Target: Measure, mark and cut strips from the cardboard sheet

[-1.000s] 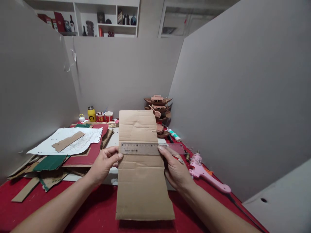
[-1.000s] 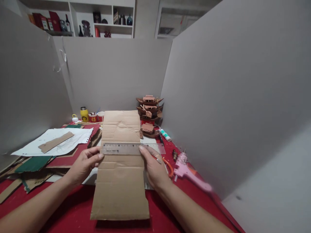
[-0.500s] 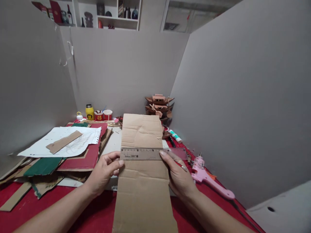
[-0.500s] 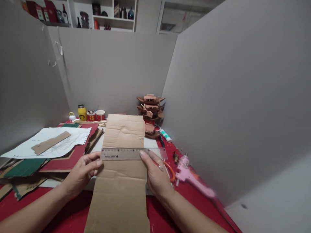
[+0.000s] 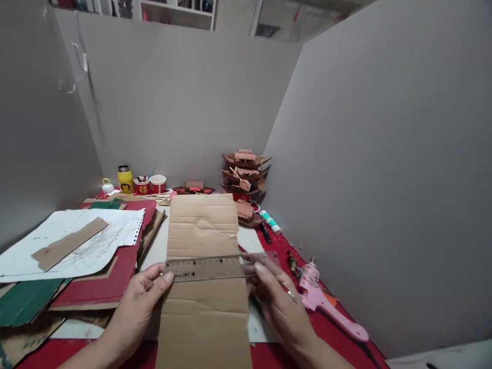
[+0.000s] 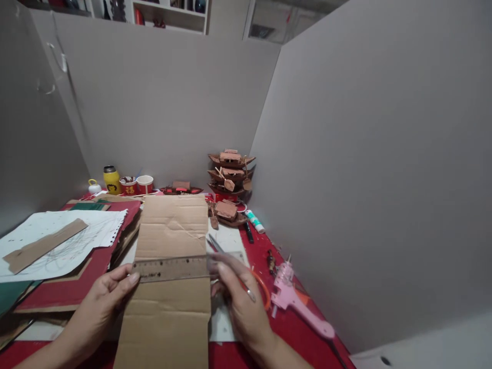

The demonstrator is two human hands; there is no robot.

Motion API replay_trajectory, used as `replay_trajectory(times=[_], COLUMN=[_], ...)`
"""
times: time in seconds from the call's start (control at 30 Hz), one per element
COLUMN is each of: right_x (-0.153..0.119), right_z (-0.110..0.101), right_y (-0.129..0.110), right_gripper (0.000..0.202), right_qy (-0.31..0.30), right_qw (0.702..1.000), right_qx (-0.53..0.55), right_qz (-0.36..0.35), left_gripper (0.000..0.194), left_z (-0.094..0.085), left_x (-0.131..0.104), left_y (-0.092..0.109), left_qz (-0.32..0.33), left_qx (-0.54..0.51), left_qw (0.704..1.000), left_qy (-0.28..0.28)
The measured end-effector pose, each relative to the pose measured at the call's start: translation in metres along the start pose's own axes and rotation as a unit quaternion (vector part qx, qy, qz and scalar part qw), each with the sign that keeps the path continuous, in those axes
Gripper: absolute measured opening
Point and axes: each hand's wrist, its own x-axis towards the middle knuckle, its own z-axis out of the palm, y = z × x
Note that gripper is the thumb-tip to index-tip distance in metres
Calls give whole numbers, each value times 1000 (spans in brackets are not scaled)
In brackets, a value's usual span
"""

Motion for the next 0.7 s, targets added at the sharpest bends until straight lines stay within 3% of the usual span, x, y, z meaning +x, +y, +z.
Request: replay_trajectory(times=[0.17,0.33,0.7], right_x=[16,21,27], right_z=[-2,-9,-7], right_y=[-13,-6,-7], right_gripper=[27,23,26], right_qy=[35,8,12], right_qw=[999,998,996], right_qx=[-6,-59,-37], right_qz=[-12,25,85], left_gripper=[36,36,38], left_z=[-4,-6,-7], left_x=[5,7,9], left_y=[0,-3,-8], left_qz=[-31,-51,-62], left_qx=[-5,-17,-20], left_qw=[999,998,994], left_qy=[11,41,82])
